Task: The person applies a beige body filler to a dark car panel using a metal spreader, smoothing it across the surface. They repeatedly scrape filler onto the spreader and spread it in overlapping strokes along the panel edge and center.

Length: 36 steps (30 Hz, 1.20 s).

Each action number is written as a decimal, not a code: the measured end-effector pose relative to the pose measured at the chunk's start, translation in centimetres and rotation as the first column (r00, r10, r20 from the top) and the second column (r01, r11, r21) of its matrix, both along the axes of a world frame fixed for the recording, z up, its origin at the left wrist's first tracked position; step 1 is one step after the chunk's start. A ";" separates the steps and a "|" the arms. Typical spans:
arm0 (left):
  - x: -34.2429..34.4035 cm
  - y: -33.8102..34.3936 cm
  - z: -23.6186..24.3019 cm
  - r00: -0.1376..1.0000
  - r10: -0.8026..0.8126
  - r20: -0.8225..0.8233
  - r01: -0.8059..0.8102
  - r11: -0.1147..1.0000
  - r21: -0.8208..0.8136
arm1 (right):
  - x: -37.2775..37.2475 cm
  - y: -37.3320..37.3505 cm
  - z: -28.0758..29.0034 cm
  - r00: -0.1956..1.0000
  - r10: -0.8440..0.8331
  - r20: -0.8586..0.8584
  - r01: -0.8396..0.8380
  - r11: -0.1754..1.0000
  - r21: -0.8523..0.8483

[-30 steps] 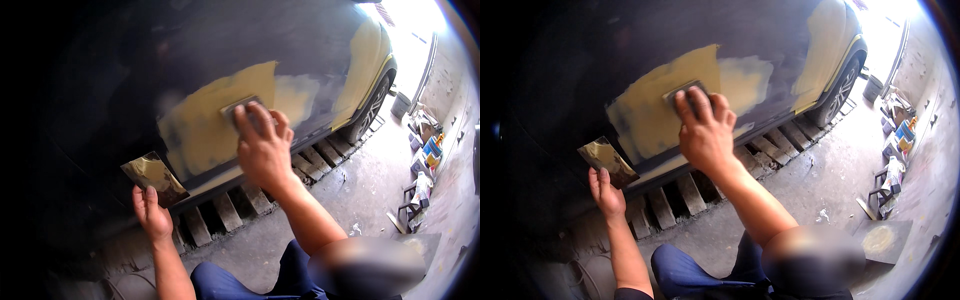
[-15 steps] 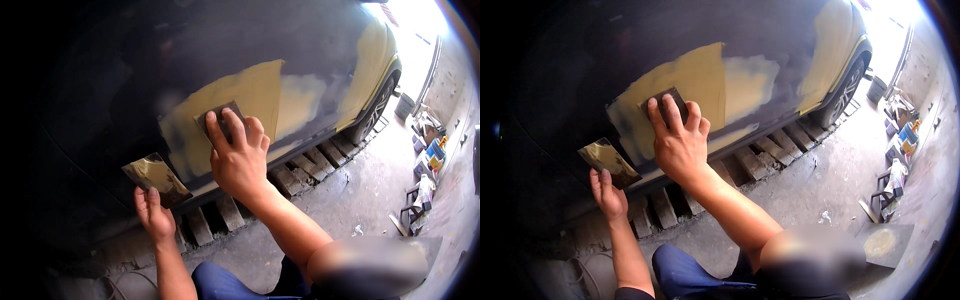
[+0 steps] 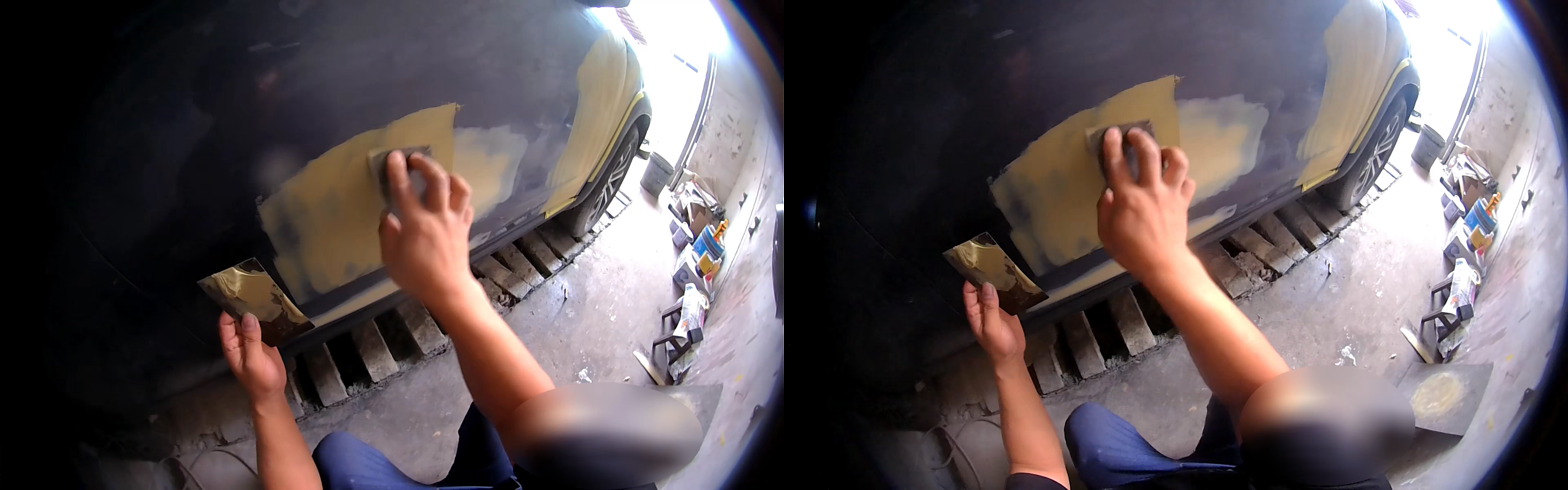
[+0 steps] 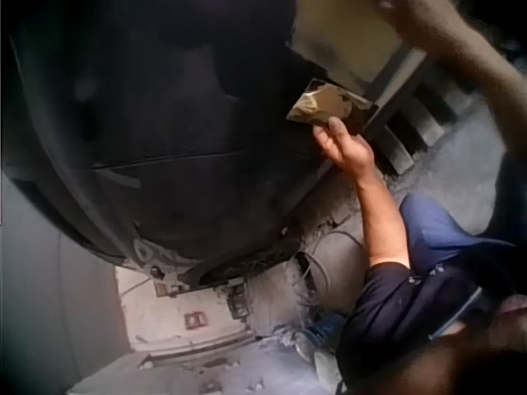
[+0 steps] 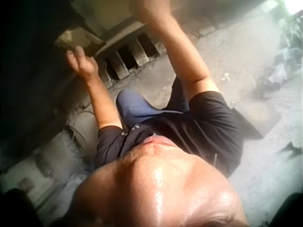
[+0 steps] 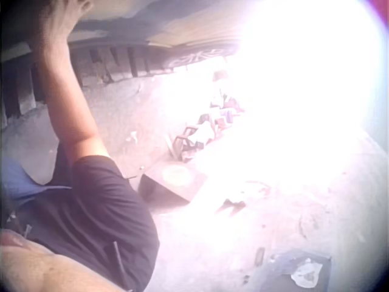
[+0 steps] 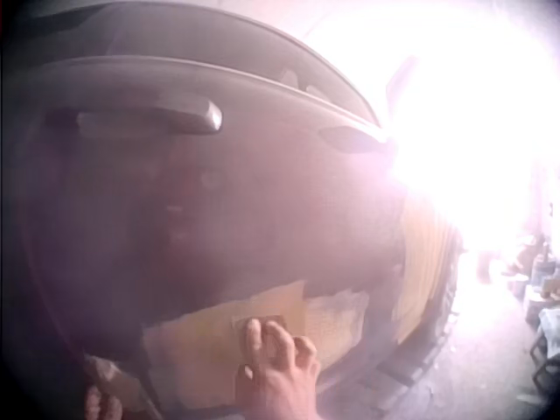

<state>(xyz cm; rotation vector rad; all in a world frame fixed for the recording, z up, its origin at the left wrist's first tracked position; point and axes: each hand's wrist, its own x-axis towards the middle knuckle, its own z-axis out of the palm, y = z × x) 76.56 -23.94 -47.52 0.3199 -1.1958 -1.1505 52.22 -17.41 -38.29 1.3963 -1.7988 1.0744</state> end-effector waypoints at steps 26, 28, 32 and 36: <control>1.1 -0.3 0.4 1.000 -0.024 -0.001 0.024 1.000 0.014 | 1.2 2.5 -1.7 0.998 -0.026 -0.050 0.030 0.997 0.072; 0.6 -0.3 0.1 0.999 -0.044 -0.012 0.044 0.999 0.015 | -2.8 2.3 0.8 0.999 -0.043 0.009 0.044 0.993 -0.114; 0.3 -0.1 0.1 0.999 -0.012 -0.034 0.013 0.999 0.031 | -4.8 0.5 2.8 0.999 -0.016 0.050 0.022 0.992 -0.121; 0.3 0.1 0.3 1.000 -0.011 0.004 0.011 1.000 0.006 | -0.1 -0.1 0.0 1.000 0.027 0.014 -0.027 0.999 -0.025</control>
